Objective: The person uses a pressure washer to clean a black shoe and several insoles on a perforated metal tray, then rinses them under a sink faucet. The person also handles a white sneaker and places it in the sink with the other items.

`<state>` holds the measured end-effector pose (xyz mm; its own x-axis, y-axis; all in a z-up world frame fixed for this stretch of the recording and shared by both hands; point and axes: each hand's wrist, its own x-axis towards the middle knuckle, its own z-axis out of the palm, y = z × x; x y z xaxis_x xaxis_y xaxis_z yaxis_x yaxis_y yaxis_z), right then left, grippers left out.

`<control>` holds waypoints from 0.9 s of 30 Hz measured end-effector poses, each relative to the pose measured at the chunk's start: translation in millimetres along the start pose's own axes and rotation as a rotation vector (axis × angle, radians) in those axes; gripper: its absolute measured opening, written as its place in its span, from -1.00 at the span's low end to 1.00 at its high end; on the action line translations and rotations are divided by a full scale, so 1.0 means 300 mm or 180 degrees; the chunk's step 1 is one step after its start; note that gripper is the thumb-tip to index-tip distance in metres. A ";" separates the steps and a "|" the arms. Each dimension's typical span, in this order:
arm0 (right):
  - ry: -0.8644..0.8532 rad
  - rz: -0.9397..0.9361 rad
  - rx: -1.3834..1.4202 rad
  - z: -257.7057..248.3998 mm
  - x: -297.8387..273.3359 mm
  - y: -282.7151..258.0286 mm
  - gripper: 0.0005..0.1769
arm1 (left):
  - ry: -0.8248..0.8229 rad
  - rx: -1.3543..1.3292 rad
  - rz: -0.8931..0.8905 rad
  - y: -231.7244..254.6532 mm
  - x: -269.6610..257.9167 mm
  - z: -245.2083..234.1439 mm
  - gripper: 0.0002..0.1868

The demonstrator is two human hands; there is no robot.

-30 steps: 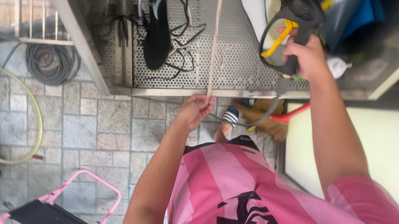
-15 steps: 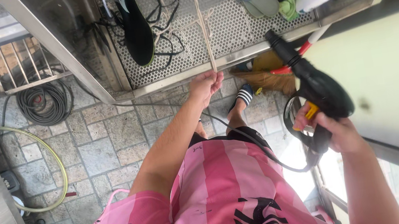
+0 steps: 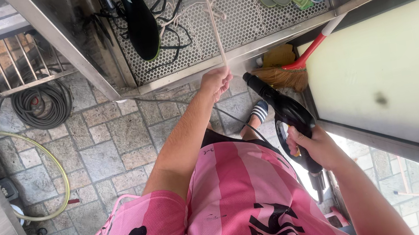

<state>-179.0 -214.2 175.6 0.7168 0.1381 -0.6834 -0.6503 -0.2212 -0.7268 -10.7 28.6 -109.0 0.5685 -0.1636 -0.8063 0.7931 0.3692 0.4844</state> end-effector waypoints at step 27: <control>0.0108 -0.0022 0.0018 0.002 0.048 -0.030 -0.43 | 0.0199 0.0525 0.0857 -0.022 -0.105 0.088 -0.84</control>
<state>-163.1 -209.6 172.3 0.7294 0.1068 -0.6757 -0.6465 -0.2150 -0.7319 -28.1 7.2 -77.9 0.7523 -0.0217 -0.6585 0.6437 0.2374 0.7276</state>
